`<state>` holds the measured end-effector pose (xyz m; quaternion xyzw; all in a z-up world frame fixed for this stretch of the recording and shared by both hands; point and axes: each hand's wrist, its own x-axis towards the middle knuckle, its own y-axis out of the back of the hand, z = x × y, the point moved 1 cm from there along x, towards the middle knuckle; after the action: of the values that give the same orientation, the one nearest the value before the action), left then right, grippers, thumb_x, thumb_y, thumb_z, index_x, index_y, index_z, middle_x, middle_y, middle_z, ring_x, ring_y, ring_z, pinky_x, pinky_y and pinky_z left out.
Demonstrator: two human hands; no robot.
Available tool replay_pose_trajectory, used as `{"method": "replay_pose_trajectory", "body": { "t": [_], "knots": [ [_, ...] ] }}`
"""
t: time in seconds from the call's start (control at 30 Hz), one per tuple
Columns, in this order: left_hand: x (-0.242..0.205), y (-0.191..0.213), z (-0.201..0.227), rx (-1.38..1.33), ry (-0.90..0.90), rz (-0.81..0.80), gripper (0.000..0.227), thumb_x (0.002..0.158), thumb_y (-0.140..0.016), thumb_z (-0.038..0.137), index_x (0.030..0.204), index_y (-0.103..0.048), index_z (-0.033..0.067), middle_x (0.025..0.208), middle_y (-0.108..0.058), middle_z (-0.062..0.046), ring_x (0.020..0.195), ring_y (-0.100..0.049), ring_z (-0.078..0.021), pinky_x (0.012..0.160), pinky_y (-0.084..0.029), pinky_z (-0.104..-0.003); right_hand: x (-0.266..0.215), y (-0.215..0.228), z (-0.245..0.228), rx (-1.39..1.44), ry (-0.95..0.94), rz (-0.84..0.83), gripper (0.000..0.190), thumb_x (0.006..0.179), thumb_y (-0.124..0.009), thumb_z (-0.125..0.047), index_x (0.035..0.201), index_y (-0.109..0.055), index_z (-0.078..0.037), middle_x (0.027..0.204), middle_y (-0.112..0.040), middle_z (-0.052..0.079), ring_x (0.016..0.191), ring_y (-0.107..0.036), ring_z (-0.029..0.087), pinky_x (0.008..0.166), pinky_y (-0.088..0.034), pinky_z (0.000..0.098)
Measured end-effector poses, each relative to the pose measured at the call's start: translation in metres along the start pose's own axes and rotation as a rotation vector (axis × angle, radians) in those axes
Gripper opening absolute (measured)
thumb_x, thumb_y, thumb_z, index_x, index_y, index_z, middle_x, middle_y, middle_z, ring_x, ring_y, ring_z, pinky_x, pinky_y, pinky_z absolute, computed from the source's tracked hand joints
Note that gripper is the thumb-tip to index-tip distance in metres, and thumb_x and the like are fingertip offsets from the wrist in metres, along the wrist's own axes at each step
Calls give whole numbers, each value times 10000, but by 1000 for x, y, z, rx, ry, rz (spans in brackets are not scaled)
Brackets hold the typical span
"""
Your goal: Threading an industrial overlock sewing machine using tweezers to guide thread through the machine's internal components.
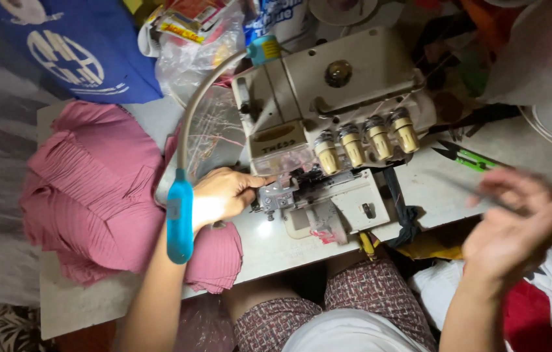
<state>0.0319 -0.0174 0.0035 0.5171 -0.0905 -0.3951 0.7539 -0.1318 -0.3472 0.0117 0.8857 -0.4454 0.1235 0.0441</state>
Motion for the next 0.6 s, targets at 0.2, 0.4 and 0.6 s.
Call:
{"method": "replay_pose_trajectory", "body": {
  "t": [0.2,0.4,0.6],
  "knots": [
    [12,20,14,90,218,-159,259,848,-522,318,963,-716,190,889,-733,-113,906,-683,-370,791,-549,-510,-64,-40,29,322,-160,-437,577,923,-499,-486,845,-678,57,1003,-631,232,765,-718,346,666,-639,487],
    [8,52,74,88,309,-235,298,907,-477,239,962,-729,89,932,-733,-200,912,-703,-400,812,-563,-511,-55,-83,4,113,248,-585,61,777,-753,-34,838,-748,-37,938,-730,93,853,-728,200,771,-621,331],
    [5,47,70,81,383,-251,311,897,-460,211,1011,-733,118,897,-739,-182,856,-722,-357,755,-593,-460,-52,-93,20,187,244,-586,66,789,-747,-7,839,-749,-51,924,-757,78,846,-739,198,793,-590,349]
  ]
}}
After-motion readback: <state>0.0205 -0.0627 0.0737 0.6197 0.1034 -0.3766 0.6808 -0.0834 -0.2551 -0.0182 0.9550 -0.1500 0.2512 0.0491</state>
